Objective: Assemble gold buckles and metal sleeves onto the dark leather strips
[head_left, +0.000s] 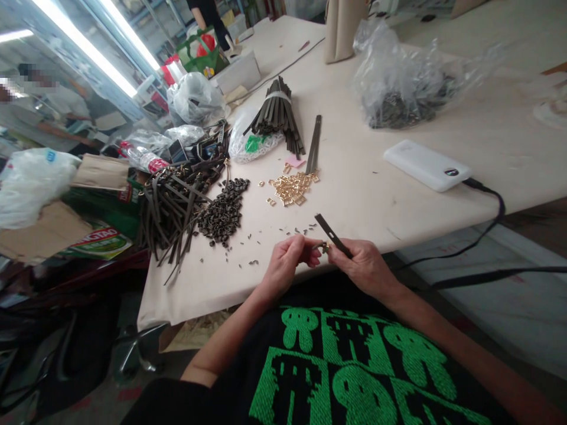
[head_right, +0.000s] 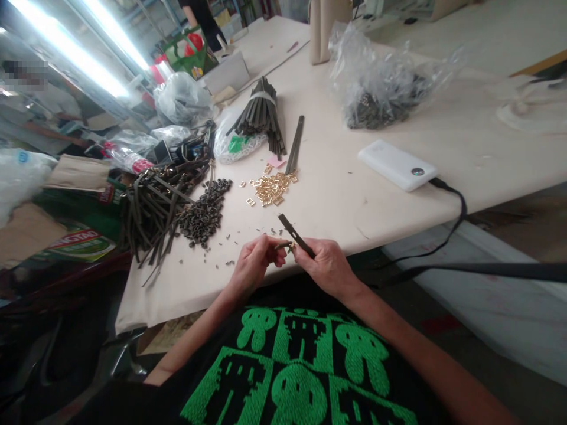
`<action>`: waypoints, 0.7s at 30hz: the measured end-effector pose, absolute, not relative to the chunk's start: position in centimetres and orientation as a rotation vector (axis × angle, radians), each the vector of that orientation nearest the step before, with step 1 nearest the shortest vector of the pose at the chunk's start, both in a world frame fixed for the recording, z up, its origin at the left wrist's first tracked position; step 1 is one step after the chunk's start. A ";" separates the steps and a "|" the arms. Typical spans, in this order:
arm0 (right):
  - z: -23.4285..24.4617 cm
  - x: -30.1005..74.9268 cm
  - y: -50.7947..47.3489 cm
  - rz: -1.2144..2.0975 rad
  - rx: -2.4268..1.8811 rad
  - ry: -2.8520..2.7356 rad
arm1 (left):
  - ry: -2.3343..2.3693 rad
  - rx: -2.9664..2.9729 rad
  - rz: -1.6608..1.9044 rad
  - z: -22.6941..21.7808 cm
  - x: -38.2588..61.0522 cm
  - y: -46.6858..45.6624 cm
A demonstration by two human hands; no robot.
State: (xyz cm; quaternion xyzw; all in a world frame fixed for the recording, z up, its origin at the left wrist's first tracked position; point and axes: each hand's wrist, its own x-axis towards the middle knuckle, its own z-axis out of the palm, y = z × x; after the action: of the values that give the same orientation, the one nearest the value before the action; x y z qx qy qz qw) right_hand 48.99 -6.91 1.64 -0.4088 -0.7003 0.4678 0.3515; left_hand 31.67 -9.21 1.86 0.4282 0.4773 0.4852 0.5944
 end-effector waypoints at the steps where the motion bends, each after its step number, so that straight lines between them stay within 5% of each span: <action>1: 1.7 49.0 -6.9 1.241 -1.033 -1.817 | 1.094 0.971 1.105 1.8 31.5 -9.1; 21: 3.0 49.7 -5.1 1.595 -0.799 -2.165 | 0.962 1.015 0.713 3.9 28.2 -7.6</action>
State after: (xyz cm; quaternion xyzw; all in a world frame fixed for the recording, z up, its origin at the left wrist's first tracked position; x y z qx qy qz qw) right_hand 49.66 -5.06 3.00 -0.2808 -0.7608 0.5605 0.1675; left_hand 28.15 -7.63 3.89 0.4568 0.4332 0.3210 0.7076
